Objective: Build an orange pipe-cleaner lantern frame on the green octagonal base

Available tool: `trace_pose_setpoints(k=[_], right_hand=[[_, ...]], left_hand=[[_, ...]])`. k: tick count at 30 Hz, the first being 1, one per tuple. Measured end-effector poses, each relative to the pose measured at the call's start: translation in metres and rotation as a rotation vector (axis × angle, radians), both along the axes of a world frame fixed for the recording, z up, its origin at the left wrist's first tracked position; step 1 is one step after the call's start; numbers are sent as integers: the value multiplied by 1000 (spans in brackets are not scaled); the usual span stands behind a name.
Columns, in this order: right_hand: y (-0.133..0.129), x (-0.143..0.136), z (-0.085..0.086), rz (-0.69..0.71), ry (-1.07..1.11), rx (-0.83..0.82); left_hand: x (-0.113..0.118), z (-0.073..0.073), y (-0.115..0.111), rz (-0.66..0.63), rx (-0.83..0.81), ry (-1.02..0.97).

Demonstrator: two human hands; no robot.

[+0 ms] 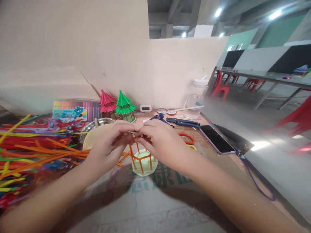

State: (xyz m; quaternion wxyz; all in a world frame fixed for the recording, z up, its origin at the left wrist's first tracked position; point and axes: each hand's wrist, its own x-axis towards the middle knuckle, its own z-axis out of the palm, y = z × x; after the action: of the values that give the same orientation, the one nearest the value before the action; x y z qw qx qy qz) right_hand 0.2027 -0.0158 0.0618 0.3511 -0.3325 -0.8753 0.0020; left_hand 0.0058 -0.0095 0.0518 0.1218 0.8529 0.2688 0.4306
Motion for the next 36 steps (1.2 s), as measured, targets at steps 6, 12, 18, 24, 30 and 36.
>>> trace_pose_setpoints(k=[6, 12, 18, 24, 30, 36], right_hand=[[8, -14, 5, -26, -13, -25], [6, -2, 5, -119, -68, -130], [7, -2, -4, -112, -58, -169], [1, -10, -7, -59, -63, -141], [1, -14, -11, -55, -62, -125], [3, -16, -14, -61, -124, -86]], left_hand=[[-15, -3, 11, 78, -14, -9], [-40, -16, 20, 153, -228, 65], [-39, -20, 17, 102, -209, 111], [-33, -16, 10, 88, -68, 104], [-42, -14, 22, 110, -326, 180], [-48, -37, 40, -58, -698, 322]])
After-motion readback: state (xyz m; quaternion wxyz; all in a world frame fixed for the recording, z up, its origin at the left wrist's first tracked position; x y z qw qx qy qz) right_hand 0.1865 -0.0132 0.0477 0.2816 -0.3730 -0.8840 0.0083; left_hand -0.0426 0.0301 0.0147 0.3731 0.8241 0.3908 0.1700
